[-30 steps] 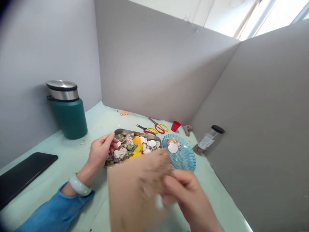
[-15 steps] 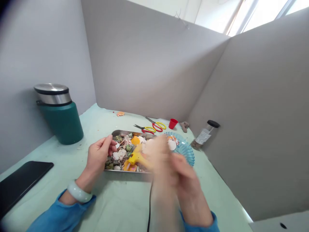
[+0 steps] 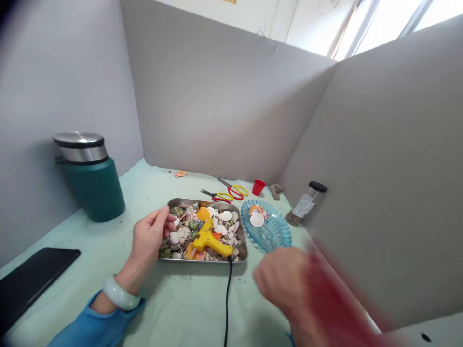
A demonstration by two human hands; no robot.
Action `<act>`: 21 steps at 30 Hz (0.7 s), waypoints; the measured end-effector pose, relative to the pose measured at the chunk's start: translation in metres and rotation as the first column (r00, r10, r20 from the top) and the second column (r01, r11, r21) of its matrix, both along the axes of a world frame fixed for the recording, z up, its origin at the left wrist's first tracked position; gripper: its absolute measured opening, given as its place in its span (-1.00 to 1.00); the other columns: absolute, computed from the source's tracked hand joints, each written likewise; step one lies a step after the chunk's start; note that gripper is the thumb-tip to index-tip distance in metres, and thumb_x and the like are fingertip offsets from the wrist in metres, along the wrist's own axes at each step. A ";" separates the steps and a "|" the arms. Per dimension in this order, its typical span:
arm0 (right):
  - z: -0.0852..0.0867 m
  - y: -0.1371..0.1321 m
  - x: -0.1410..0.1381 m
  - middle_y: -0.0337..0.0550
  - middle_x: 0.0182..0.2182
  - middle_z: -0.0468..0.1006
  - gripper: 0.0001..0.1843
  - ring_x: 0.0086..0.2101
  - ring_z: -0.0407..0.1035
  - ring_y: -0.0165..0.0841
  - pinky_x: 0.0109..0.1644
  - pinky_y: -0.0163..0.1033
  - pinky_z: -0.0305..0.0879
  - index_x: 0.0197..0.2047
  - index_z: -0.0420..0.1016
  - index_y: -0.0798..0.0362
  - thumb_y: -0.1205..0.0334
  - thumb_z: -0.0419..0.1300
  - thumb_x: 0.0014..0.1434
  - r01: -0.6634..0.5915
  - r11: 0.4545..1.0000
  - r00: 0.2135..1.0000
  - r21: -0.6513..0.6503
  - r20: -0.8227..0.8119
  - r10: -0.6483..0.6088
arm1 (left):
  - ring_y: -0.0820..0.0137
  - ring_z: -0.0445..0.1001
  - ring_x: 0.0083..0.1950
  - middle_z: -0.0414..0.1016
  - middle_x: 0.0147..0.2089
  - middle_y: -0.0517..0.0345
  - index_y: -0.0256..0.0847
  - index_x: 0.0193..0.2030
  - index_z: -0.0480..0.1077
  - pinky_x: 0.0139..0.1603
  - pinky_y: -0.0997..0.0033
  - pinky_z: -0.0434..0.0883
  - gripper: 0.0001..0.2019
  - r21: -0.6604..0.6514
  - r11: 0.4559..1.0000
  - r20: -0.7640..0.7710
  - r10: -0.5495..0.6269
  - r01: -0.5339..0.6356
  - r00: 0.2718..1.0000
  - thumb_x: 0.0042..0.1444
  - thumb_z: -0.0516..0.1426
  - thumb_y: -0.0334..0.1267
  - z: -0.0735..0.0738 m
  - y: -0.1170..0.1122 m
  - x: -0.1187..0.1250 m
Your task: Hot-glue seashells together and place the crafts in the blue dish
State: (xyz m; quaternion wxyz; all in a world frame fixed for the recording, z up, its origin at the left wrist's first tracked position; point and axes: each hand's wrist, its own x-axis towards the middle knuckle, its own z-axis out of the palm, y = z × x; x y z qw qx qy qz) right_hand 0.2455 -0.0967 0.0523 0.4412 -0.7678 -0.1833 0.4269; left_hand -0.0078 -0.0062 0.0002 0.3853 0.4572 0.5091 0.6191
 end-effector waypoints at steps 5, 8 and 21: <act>-0.002 0.002 0.000 -0.21 -0.80 0.36 -0.35 -0.65 0.39 -0.33 -0.57 -0.25 0.19 -0.84 0.24 0.00 -0.35 0.14 -0.07 0.045 0.982 0.998 0.183 -0.042 -0.038 | 0.53 0.21 -0.65 0.38 -0.65 0.21 -0.25 -0.50 0.40 -0.63 0.57 0.20 -0.63 -0.008 1.000 0.007 -0.008 0.008 1.000 0.10 0.10 0.03 0.002 -0.002 0.002; -0.005 0.001 0.002 -0.23 -0.82 0.32 -0.25 -0.71 0.35 -0.37 -0.60 -0.28 0.12 -0.85 0.23 0.05 -0.37 -0.05 0.06 -0.201 0.935 0.978 0.294 0.011 0.207 | 0.53 0.21 -0.65 0.38 -0.65 0.21 -0.25 -0.50 0.40 -0.64 0.57 0.20 -0.64 -0.011 1.000 0.012 -0.018 0.018 1.000 0.09 0.10 0.02 0.003 -0.002 0.003; 0.008 0.001 -0.009 -0.28 -0.78 0.43 -0.54 -0.74 0.31 -0.43 -0.68 -0.35 0.23 -0.69 0.51 0.00 -0.09 0.18 0.10 -0.714 0.392 0.678 0.580 0.431 0.595 | 0.51 0.24 -0.65 0.40 -0.65 0.21 -0.24 -0.51 0.41 -0.60 0.53 0.20 -0.62 -0.009 0.999 -0.015 -0.031 0.031 0.999 0.10 0.08 0.04 0.000 -0.001 0.004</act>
